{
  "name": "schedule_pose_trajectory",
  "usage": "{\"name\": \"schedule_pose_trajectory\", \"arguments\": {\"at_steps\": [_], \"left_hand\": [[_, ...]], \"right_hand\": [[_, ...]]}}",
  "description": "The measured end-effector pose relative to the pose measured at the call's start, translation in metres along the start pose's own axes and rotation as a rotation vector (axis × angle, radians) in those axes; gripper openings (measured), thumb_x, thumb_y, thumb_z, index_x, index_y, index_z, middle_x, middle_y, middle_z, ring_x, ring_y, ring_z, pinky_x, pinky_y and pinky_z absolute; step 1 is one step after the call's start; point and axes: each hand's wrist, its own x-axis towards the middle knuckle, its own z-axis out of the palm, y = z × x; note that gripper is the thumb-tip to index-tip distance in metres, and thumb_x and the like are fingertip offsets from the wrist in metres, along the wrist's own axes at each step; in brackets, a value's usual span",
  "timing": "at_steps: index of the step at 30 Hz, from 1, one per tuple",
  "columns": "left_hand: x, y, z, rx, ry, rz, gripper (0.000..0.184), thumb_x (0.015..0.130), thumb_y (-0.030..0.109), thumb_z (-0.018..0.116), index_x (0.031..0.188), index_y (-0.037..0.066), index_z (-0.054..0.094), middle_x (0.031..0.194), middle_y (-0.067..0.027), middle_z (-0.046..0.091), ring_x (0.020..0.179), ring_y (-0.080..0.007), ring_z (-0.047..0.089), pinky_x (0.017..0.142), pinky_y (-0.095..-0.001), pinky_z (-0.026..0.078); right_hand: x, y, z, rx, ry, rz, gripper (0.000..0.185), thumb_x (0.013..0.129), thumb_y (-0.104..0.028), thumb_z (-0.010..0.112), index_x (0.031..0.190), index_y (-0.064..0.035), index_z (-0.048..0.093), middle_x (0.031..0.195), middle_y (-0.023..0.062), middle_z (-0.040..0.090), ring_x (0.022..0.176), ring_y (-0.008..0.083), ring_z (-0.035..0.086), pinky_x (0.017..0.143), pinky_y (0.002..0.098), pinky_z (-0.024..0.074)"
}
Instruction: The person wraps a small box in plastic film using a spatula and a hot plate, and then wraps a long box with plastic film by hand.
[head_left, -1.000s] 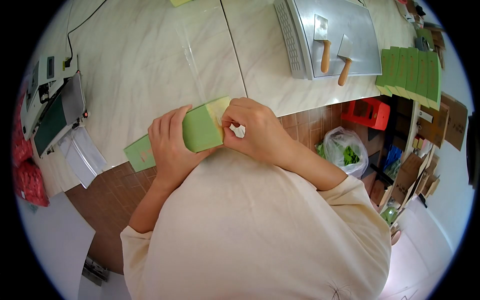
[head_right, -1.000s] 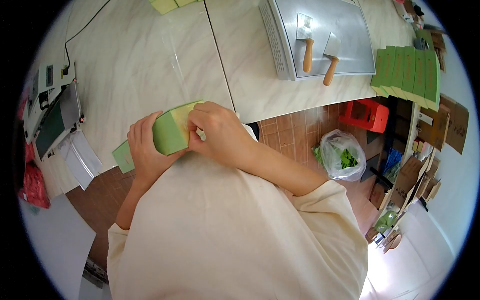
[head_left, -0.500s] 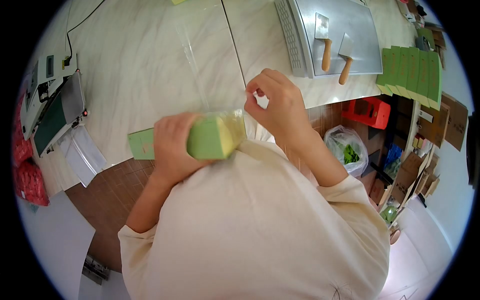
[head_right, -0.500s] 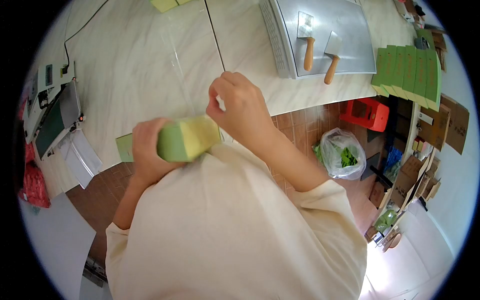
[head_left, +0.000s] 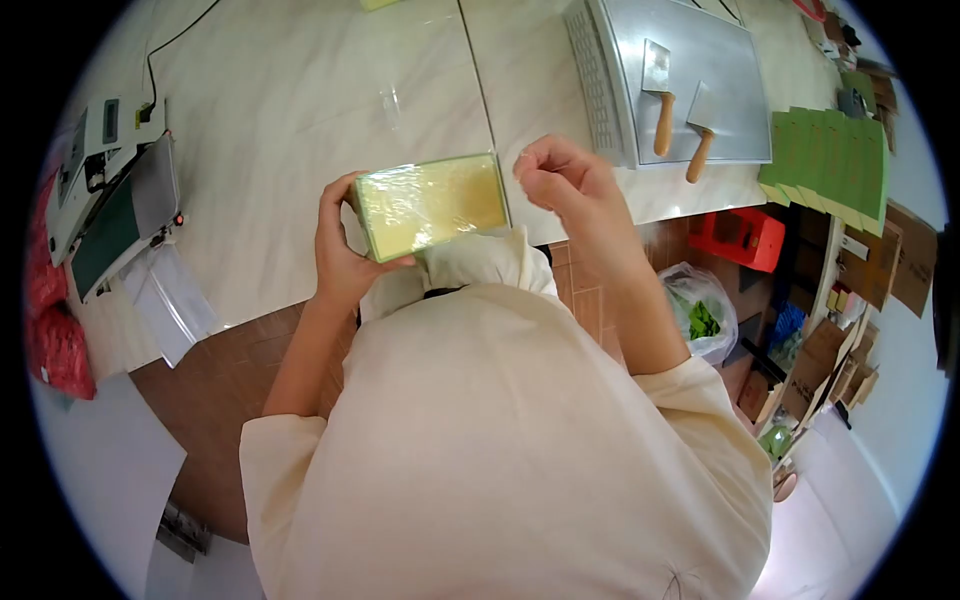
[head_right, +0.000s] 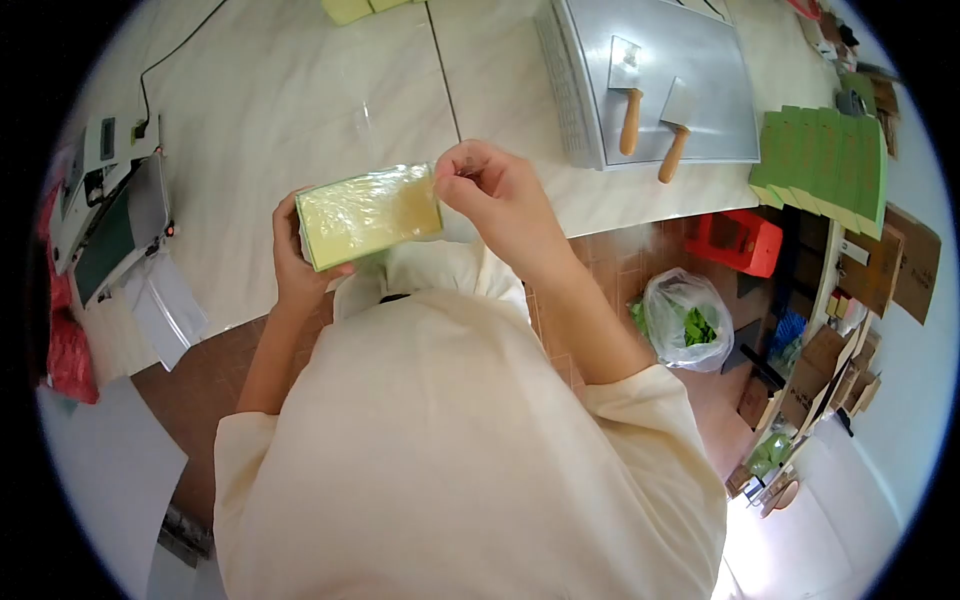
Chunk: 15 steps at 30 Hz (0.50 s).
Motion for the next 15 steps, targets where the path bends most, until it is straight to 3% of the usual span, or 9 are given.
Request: {"name": "schedule_pose_trajectory", "arguments": {"at_steps": [3,8,15], "left_hand": [[-0.003,-0.021,0.015,-0.154,0.056,-0.103,0.105,0.058,0.044,0.094,0.136,0.005,0.036,0.126,-0.0094,0.051,0.117,-0.0247,0.051,0.103,-0.0401,0.040],[0.000,-0.013,0.032,-0.269,0.067,-0.154,0.110,0.059,0.049,0.092,0.137,0.004,0.030,0.127,-0.0103,0.049,0.116,-0.0231,0.052,0.100,-0.0372,0.044],[0.020,-0.005,0.051,-0.231,-0.004,-0.095,0.115,0.055,0.059,0.090,0.135,0.002,0.030,0.121,-0.0069,0.049,0.112,-0.0191,0.052,0.095,-0.0335,0.044]], "right_hand": [[-0.001,0.010,-0.008,0.195,-0.013,0.101,0.006,0.091,-0.012,0.063,0.091,-0.0056,0.062,0.082,-0.0060,0.058,0.073,0.0042,0.048,0.067,0.0188,0.0373],[-0.022,-0.002,-0.015,0.137,0.115,0.048,0.007,0.090,-0.012,0.065,0.091,-0.0053,0.064,0.082,-0.0056,0.059,0.072,0.0039,0.047,0.067,0.0189,0.0373],[-0.066,-0.011,-0.020,-0.072,0.556,-0.087,0.009,0.086,-0.010,0.068,0.086,-0.0009,0.065,0.077,-0.0023,0.063,0.067,0.0024,0.052,0.061,0.0188,0.0431]]}}
